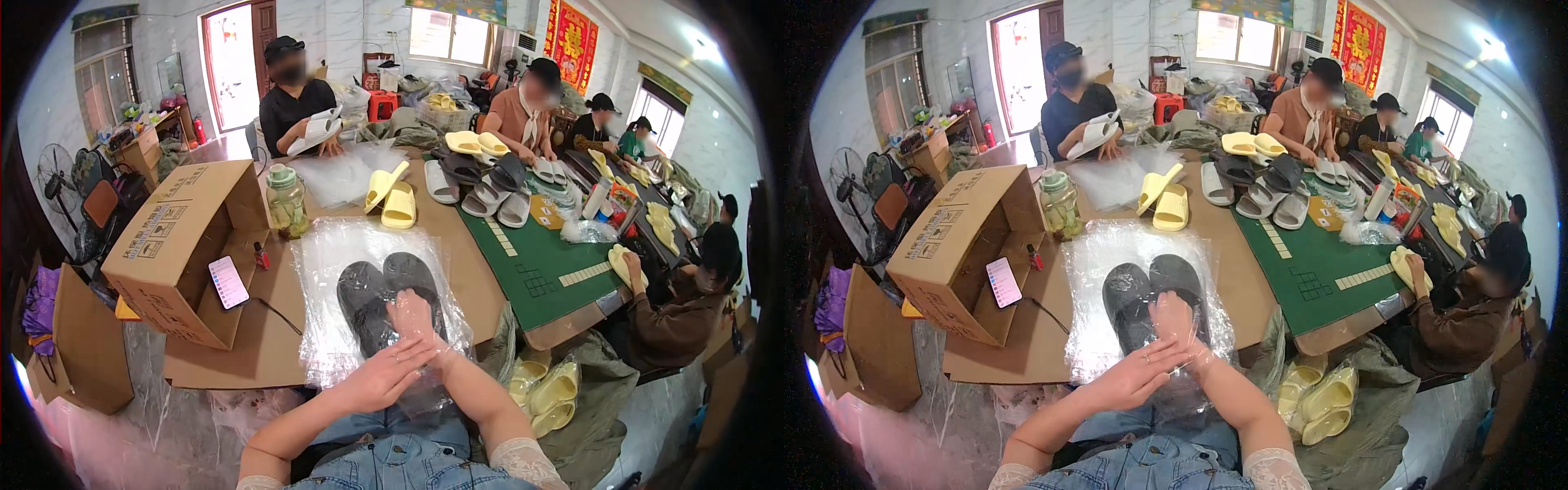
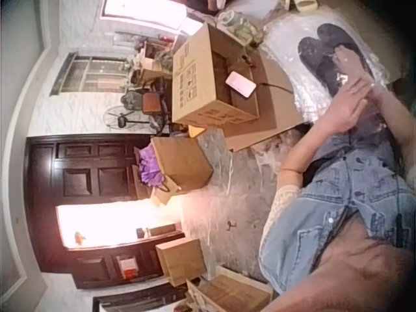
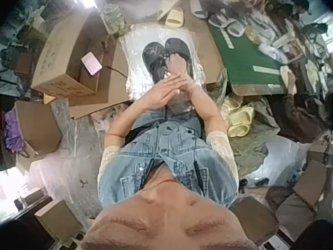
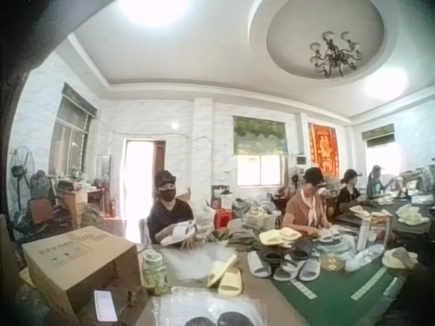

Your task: The person wraps pairs of yellow and black slippers in bubble wrap at a long table. They pick up slippers, place them on a sheet of bubble wrap, fold the wrap around them, and set the wrapped pairs aside. Other workers perform similar wrapping tasks nearby.

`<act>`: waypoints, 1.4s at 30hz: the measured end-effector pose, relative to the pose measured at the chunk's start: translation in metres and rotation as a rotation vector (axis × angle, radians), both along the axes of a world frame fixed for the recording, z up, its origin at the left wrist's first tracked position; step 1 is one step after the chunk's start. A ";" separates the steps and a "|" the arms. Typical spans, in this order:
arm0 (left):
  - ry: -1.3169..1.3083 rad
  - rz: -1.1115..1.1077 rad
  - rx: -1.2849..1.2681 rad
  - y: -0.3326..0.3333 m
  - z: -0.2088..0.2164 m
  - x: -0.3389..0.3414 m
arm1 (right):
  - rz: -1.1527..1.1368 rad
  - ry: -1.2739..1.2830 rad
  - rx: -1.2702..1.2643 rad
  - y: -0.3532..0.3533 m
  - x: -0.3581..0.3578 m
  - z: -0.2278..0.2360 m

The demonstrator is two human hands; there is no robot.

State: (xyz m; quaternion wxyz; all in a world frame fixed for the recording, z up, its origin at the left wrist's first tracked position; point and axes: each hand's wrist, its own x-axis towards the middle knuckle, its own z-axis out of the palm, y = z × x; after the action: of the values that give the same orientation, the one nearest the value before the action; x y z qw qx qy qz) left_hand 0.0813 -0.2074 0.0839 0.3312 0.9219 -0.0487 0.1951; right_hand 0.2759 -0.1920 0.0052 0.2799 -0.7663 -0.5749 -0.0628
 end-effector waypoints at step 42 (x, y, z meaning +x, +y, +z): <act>-0.209 0.707 -0.239 0.134 -0.103 0.008 | 0.078 0.277 0.487 -0.008 -0.005 -0.050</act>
State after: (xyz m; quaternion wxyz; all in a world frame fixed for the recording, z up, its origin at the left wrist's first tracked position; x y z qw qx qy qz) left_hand 0.0892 -0.0736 -0.0191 0.3418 0.8120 0.2617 0.3942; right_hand 0.2704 -0.2000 -0.0449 0.5338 -0.6549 -0.5284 -0.0830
